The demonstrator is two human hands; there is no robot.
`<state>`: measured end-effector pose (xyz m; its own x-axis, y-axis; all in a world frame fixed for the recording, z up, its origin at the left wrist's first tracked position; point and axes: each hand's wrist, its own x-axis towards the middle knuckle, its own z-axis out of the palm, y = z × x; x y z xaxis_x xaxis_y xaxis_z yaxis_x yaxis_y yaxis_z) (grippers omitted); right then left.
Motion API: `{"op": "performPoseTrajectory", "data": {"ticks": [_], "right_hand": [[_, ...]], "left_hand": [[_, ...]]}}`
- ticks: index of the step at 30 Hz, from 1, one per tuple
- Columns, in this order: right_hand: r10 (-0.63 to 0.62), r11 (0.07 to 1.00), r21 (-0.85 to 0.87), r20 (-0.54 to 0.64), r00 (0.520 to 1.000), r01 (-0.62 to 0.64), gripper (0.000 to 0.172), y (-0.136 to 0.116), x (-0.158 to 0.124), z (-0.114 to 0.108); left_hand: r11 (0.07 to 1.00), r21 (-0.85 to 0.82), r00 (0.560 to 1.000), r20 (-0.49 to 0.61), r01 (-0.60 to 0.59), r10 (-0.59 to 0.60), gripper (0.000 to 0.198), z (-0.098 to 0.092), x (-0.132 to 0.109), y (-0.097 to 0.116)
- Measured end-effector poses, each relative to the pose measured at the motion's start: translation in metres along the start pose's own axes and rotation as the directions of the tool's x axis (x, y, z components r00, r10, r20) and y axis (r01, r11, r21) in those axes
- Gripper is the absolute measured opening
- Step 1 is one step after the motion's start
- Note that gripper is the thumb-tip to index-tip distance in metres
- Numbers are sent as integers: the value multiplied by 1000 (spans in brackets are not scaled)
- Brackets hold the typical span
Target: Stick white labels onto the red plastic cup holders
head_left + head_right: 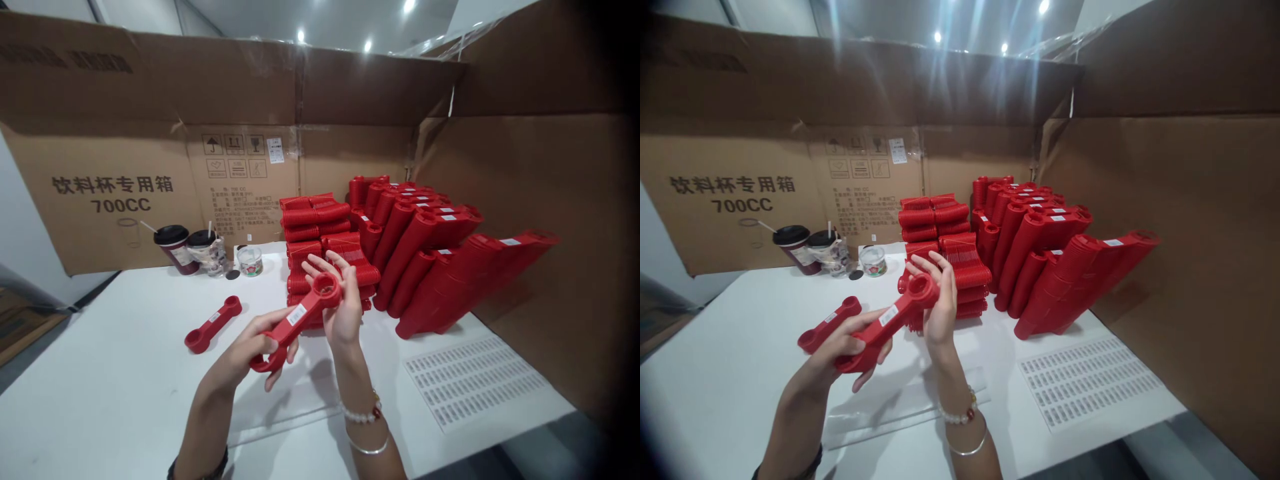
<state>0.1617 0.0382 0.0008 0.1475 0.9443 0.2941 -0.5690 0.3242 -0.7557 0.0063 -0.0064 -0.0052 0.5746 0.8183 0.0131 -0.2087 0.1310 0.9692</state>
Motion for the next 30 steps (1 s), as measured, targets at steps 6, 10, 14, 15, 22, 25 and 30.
{"op": "performPoseTrajectory", "data": {"ticks": [6,10,14,15,22,25,30], "right_hand": [[-166,962,-205,93,982,182,27,-11,-13,2],[-259,854,-404,216,941,327,30,14,-27,19],[-62,777,-574,337,939,257,35,69,-28,37],[16,726,-648,352,936,231,35,82,-26,38],[325,412,-891,339,883,190,24,126,-7,11],[450,180,-962,267,852,206,13,138,-10,2],[540,-99,-980,94,837,174,14,169,-21,5]], "left_hand": [[988,82,984,116,127,-137,35,2,-6,8],[857,492,986,-142,150,-91,13,-3,-19,10],[465,817,886,-445,342,130,25,-30,-32,-10],[340,834,846,-508,435,164,25,-43,-34,-15],[-11,677,672,-729,736,128,29,-142,-27,-28],[-76,675,679,-727,734,100,29,-161,-15,-35],[-143,645,657,-751,751,61,36,-170,-2,-47]]}}
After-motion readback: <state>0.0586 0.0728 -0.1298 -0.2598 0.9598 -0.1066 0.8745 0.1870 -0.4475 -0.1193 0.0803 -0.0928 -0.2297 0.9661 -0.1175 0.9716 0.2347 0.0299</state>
